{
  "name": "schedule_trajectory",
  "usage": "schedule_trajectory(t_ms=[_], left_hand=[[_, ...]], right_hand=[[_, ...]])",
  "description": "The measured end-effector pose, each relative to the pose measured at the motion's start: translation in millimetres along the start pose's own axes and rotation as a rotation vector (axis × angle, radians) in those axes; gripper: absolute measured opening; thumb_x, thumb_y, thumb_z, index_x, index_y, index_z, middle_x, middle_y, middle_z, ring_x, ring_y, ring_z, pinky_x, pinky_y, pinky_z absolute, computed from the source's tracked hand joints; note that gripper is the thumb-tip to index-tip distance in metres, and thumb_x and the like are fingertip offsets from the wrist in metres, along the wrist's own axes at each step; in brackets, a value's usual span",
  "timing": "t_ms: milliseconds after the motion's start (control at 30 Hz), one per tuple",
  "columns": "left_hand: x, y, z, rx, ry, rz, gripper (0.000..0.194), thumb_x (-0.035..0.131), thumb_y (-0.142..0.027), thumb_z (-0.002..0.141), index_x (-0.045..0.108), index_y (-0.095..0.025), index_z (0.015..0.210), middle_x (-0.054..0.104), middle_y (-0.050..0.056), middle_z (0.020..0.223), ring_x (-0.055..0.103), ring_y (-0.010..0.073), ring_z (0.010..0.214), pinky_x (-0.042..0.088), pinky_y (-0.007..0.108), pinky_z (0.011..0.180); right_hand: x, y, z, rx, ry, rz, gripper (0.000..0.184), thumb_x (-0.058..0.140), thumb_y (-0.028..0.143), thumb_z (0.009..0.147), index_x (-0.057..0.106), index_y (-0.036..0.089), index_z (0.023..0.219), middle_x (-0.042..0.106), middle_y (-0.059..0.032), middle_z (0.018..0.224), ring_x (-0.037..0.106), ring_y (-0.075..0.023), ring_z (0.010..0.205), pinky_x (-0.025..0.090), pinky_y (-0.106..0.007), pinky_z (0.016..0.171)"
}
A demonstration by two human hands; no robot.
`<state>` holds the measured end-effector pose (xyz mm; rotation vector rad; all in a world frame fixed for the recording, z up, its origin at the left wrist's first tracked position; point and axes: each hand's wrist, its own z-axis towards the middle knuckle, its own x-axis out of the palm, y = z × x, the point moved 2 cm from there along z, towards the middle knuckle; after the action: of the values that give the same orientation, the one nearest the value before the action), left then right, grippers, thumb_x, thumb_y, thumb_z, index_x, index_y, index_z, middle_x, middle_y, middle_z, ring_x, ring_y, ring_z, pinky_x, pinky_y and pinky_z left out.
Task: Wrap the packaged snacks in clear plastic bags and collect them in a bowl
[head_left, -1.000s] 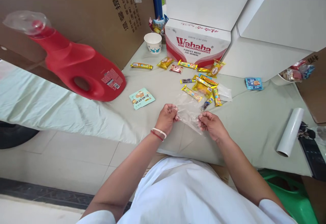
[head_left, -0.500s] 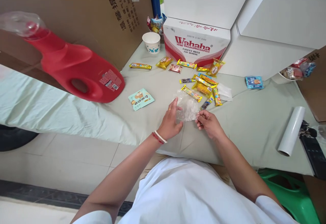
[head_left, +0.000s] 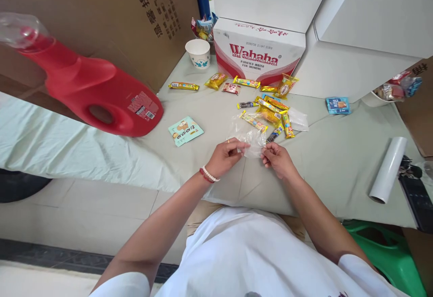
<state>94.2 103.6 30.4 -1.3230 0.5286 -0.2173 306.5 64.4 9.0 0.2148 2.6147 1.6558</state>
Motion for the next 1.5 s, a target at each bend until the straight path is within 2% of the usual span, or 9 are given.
schedule_trajectory(t_ms=[167,367,533,667,900,1167,1300,1400,1500], left_hand=[[-19.7,-6.7,-47.2,0.312,0.178,0.469,0.033,0.053,-0.002,0.08,0.076,-0.024,0.087,0.077,0.003,0.099,0.063,0.0179,0.087,0.05,0.035,0.079],[-4.7,-3.6,-79.1,0.325,0.166,0.727,0.025,0.052,-0.004,0.076,0.068,-0.022,0.084,0.076,0.003,0.111,0.053,0.0327,0.136,0.029,0.066,0.118],[24.5,-8.4,-75.0,0.418,-0.049,0.659,0.032,0.048,-0.002,0.082,0.062,-0.019,0.105,0.065,0.014,0.128,0.044,0.0289,0.145,0.049,0.053,0.111],[43.1,1.8,-62.9,0.417,0.081,0.592,0.033,0.046,-0.001,0.085,0.059,-0.017,0.11,0.06,0.017,0.132,0.055,0.0267,0.131,0.056,0.046,0.101],[50.2,23.3,-49.3,0.243,0.038,0.487,0.025,0.051,-0.005,0.086,0.066,-0.02,0.099,0.065,0.011,0.119,0.06,0.0245,0.11,0.055,0.045,0.092],[46.8,23.2,-44.2,0.105,0.03,0.36,0.026,0.052,-0.007,0.084,0.068,-0.02,0.1,0.065,0.01,0.122,0.062,0.023,0.11,0.054,0.042,0.093],[43.7,17.5,-44.6,0.099,0.141,0.294,0.021,0.051,-0.007,0.082,0.066,-0.02,0.089,0.065,0.008,0.119,0.063,0.0206,0.104,0.053,0.037,0.089],[44.1,14.4,-46.4,0.133,0.251,0.308,0.006,0.061,-0.019,0.085,0.065,-0.021,0.088,0.067,0.007,0.112,0.062,0.0217,0.102,0.048,0.038,0.089],[47.2,15.3,-47.7,0.124,0.281,0.406,0.024,0.073,-0.043,0.085,0.066,-0.021,0.094,0.067,0.006,0.103,0.062,0.0234,0.098,0.043,0.039,0.087]], right_hand=[[-11.9,3.1,10.7,-0.019,-0.058,0.007,0.043,0.083,0.053,0.064,0.057,0.021,0.077,0.059,0.0044,0.06,0.051,-0.0092,0.049,0.041,-0.02,0.041],[-9.9,7.2,18.4,-0.018,-0.047,-0.015,0.042,0.084,0.052,0.065,0.057,0.022,0.078,0.062,0.0026,0.064,0.053,-0.0108,0.052,0.041,-0.021,0.041],[-4.1,8.0,19.0,-0.047,-0.036,-0.056,0.04,0.082,0.052,0.067,0.058,0.022,0.079,0.061,0.0027,0.063,0.052,-0.0118,0.05,0.039,-0.023,0.04],[-6.9,12.2,15.7,-0.068,-0.074,-0.089,0.04,0.08,0.053,0.069,0.058,0.022,0.079,0.062,0.0031,0.063,0.038,-0.0075,0.042,0.027,-0.022,0.038],[-24.5,9.2,-25.4,0.129,-0.054,-0.046,0.051,0.075,0.065,0.073,0.066,0.019,0.091,0.074,-0.0052,0.081,0.033,-0.0066,0.042,0.018,-0.024,0.037],[-20.3,-15.2,-65.2,0.245,0.024,-0.037,0.05,0.087,0.056,0.059,0.066,0.019,0.086,0.072,-0.0006,0.074,0.033,-0.0048,0.043,0.021,-0.023,0.041],[-15.4,-11.1,-62.9,0.212,0.035,-0.045,0.045,0.087,0.055,0.061,0.061,0.02,0.074,0.068,0.0013,0.066,0.032,-0.0048,0.042,0.019,-0.022,0.041],[-10.8,-7.7,-59.2,0.204,0.035,-0.034,0.046,0.085,0.056,0.063,0.055,0.021,0.071,0.069,0.0013,0.064,0.03,-0.0048,0.04,0.017,-0.022,0.04],[-4.3,-5.4,-56.4,0.201,0.033,-0.017,0.048,0.085,0.056,0.063,0.053,0.022,0.072,0.069,0.0014,0.065,0.03,-0.0045,0.039,0.015,-0.022,0.038]])
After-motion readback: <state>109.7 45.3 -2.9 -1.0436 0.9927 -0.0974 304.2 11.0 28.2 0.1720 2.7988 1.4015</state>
